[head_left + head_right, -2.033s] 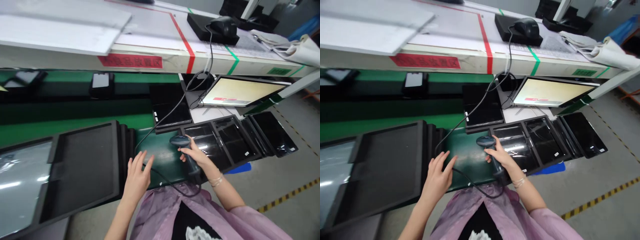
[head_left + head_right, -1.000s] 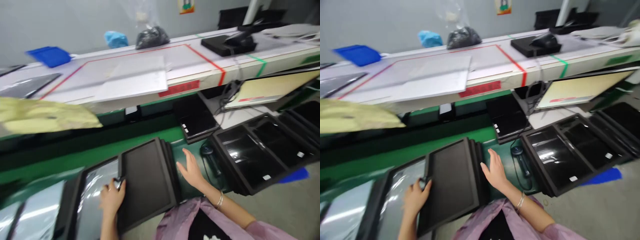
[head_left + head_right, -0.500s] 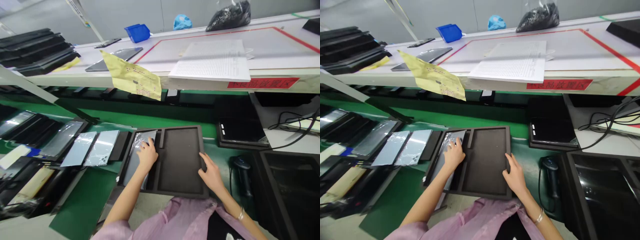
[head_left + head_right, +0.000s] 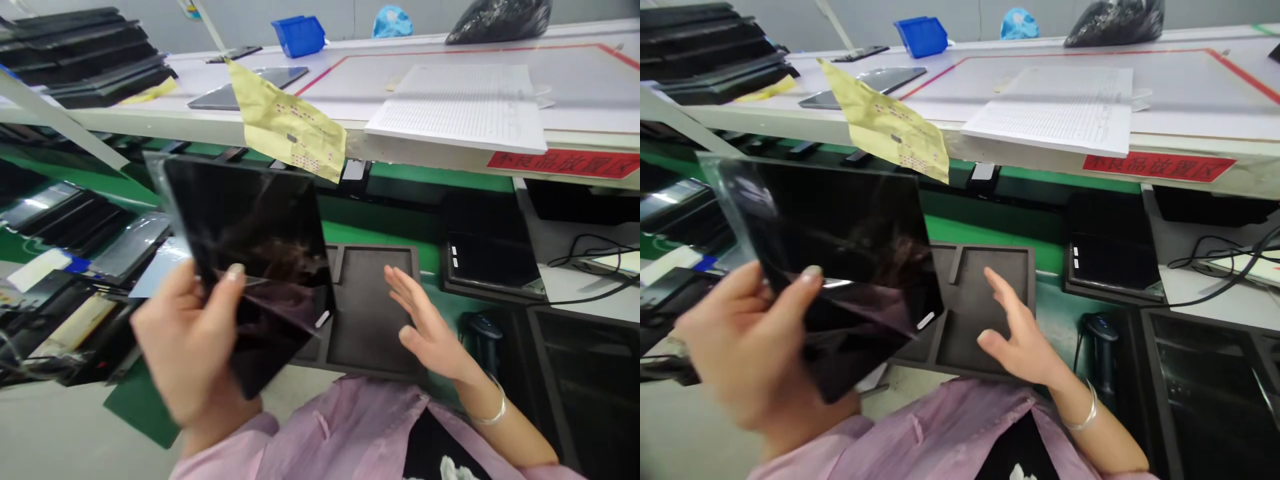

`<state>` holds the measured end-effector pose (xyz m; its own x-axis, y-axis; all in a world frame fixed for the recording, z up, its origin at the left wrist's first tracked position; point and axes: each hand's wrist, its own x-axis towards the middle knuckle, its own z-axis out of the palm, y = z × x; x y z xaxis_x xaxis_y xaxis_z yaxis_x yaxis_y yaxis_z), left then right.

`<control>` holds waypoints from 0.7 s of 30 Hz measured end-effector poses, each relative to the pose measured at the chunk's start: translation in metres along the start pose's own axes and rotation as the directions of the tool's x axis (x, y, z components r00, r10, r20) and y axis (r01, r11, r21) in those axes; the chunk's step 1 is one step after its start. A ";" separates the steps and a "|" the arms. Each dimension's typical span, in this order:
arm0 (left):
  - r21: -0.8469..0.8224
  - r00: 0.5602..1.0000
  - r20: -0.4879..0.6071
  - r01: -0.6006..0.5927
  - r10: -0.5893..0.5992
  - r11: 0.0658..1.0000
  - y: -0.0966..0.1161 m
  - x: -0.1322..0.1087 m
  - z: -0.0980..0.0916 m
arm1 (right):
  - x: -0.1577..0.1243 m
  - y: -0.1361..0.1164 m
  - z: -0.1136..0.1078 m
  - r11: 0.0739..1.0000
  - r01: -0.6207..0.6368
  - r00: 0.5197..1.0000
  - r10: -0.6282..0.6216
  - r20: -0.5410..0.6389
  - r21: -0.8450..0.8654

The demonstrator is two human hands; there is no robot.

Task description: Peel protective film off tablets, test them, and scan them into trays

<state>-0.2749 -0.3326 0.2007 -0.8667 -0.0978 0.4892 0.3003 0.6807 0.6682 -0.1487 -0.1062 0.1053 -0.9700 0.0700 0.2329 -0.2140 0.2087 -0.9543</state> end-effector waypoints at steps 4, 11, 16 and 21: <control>-0.046 0.792 0.035 -0.608 0.609 0.793 0.056 -0.073 0.043 | 0.004 -0.047 0.011 0.982 0.111 0.991 -0.120 0.054 0.155; -0.623 0.266 0.194 -0.710 0.944 0.328 0.077 -0.099 0.078 | -0.047 -0.035 -0.015 0.958 -0.070 0.693 0.248 -0.677 0.278; -0.534 0.829 0.138 -0.398 0.541 0.746 0.045 -0.068 0.080 | -0.066 -0.039 -0.035 0.928 -0.021 0.666 0.291 -0.687 0.373; -0.645 0.939 0.183 -0.109 0.291 0.757 0.045 -0.074 0.071 | -0.071 -0.051 -0.032 0.906 0.008 0.632 0.323 -0.704 0.423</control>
<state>-0.2262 -0.2433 0.1546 -0.7994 0.2390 0.5511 0.5783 0.0576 0.8138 -0.0648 -0.0907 0.1432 -0.6008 0.7988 -0.0294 -0.2501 -0.2228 -0.9422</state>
